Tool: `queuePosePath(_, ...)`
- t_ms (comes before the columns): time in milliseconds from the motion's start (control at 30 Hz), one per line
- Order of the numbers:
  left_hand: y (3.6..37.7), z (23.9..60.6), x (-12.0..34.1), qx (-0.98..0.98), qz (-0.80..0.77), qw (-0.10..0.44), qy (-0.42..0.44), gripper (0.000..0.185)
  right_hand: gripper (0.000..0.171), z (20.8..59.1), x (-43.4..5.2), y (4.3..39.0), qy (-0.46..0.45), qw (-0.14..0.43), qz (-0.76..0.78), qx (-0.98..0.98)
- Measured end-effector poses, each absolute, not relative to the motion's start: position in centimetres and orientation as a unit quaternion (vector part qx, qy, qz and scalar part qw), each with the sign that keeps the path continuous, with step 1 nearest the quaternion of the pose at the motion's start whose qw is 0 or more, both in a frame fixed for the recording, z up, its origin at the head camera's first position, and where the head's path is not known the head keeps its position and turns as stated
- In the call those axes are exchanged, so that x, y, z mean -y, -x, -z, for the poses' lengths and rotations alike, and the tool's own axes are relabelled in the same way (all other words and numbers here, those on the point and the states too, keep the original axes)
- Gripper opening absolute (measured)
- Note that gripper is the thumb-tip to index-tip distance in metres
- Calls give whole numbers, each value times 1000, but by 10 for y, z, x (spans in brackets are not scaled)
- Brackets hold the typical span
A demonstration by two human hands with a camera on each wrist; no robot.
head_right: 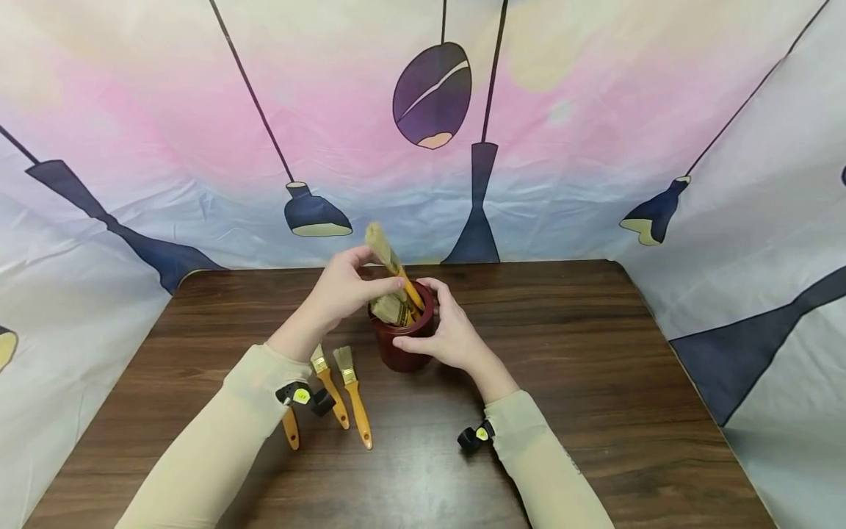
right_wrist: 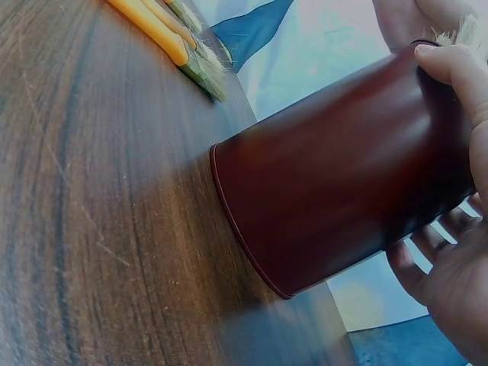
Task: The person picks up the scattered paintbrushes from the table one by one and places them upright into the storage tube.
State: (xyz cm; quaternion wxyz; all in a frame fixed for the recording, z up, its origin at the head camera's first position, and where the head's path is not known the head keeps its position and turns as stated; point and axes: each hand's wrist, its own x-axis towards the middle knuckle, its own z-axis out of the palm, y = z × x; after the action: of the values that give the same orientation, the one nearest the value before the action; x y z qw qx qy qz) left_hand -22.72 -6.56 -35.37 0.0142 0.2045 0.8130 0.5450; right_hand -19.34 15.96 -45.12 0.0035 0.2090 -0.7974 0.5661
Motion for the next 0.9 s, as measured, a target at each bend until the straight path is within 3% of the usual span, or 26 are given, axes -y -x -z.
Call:
queuePosePath(267, 226, 357, 66, -794, -572, 11, -206, 53, 105, 452, -160, 194, -208, 3, -568, 796)
queuePosePath(500, 224, 351, 63, -794, -558, -24, -241, 38, 105, 453, -159, 194, -208, 5, -556, 805)
queuePosePath(900, 225, 351, 62, -811, -518, -71, -262, 33, 109, 451, -159, 193, -195, 4, -551, 811)
